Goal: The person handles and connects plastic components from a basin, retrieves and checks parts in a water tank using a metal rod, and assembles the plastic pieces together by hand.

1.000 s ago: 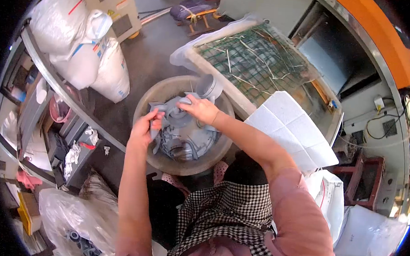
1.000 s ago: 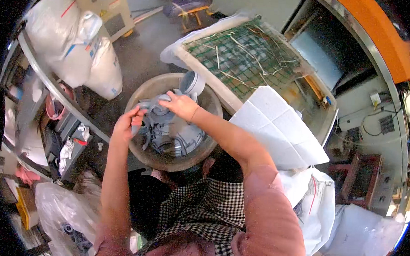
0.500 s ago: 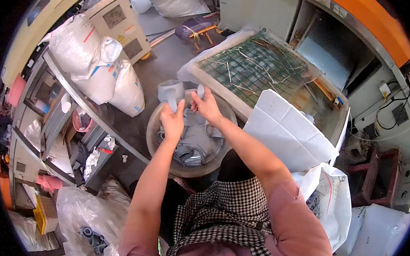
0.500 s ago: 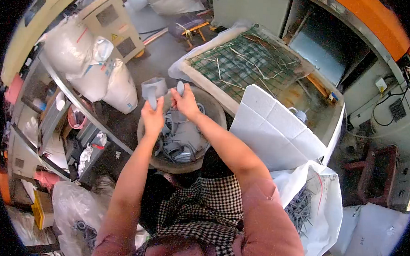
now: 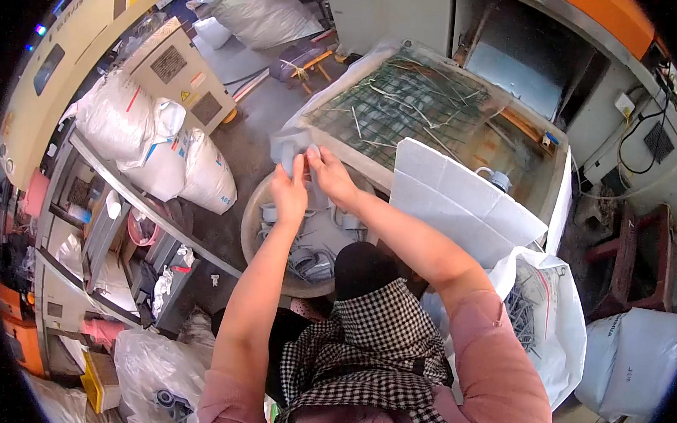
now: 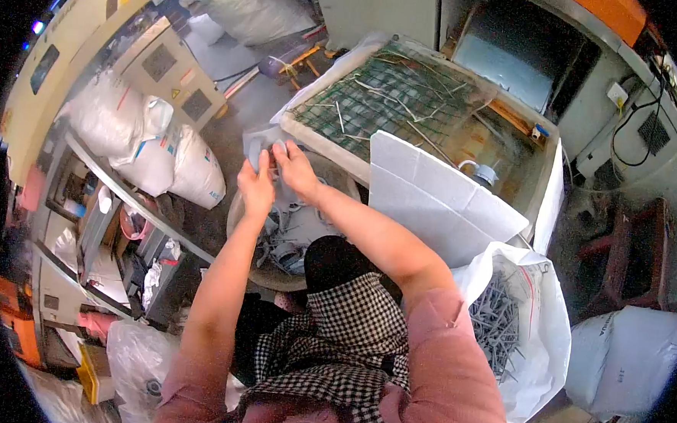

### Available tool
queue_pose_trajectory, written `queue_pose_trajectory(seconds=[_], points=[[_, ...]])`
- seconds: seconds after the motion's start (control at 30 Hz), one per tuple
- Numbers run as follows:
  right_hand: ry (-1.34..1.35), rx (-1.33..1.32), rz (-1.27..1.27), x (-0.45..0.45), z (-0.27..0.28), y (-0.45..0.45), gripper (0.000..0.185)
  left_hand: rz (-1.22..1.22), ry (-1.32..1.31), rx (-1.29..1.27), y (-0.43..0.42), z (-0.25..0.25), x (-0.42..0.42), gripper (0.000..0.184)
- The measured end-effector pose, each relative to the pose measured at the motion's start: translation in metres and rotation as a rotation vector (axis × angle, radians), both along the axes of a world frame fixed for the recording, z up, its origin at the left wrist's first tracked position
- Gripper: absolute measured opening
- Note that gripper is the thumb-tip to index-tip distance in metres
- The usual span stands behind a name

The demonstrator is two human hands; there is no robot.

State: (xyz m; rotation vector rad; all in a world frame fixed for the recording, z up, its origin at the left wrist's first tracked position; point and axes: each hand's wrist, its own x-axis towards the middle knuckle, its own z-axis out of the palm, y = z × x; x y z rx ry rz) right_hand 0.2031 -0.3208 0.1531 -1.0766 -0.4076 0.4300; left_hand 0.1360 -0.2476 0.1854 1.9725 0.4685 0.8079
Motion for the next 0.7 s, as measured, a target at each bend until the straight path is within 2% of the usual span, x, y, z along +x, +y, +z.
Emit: queue_pose_trajectory(seconds=[0.03, 0.07, 0.13, 0.17, 0.27, 0.33, 0.4, 0.43, 0.47, 0.53, 0.6, 0.63, 0.7], points=[[-0.059, -0.059, 0.008, 0.006, -0.002, -0.003, 0.032, -0.031, 0.086, -0.186, 0.002, 0.000, 0.001, 0.029], [-0.057, -0.057, 0.005, 0.011, -0.004, -0.007, 0.032, -0.034, 0.089, -0.183, 0.003, 0.000, 0.002, 0.029], [-0.181, -0.168, -0.078, 0.018, 0.014, -0.027, 0.029, -0.184, -0.096, -0.477, 0.004, 0.006, 0.005, 0.024], [-0.209, -0.145, -0.091, 0.025, 0.027, -0.038, 0.032, -0.191, -0.094, -0.479, 0.005, 0.009, 0.005, 0.024], [-0.307, -0.064, -0.266, 0.054, 0.063, -0.068, 0.034, -0.202, -0.085, -0.803, 0.005, 0.019, 0.001, 0.029], [-0.370, -0.153, -0.271, 0.083, 0.086, -0.098, 0.037, -0.218, 0.036, -0.578, 0.031, 0.002, -0.007, 0.030], [-0.606, -0.317, -0.391, 0.105, 0.110, -0.137, 0.039, -0.136, 0.131, -0.478, 0.049, -0.016, -0.007, 0.031], [-0.623, -0.220, -0.364, 0.129, 0.106, -0.151, 0.041, -0.156, 0.138, -0.487, 0.043, -0.016, -0.010, 0.031], [-0.649, -0.383, -0.412, 0.147, 0.108, -0.172, 0.038, -0.088, 0.160, -0.498, 0.036, -0.008, -0.014, 0.032], [-0.620, -0.462, -0.412, 0.147, 0.128, -0.217, 0.033, -0.035, 0.190, -0.522, 0.029, -0.005, -0.015, 0.036], [-0.691, -0.690, -0.487, 0.156, 0.125, -0.256, 0.030, -0.091, 0.222, -0.448, 0.026, -0.011, -0.011, 0.039], [-0.712, -0.851, -0.463, 0.165, 0.115, -0.275, 0.027, -0.040, 0.246, -0.404, 0.011, -0.002, -0.006, 0.038], [-0.676, -0.955, -0.413, 0.178, 0.079, -0.306, 0.025, -0.103, 0.240, -0.339, -0.002, -0.006, 0.007, 0.038]])
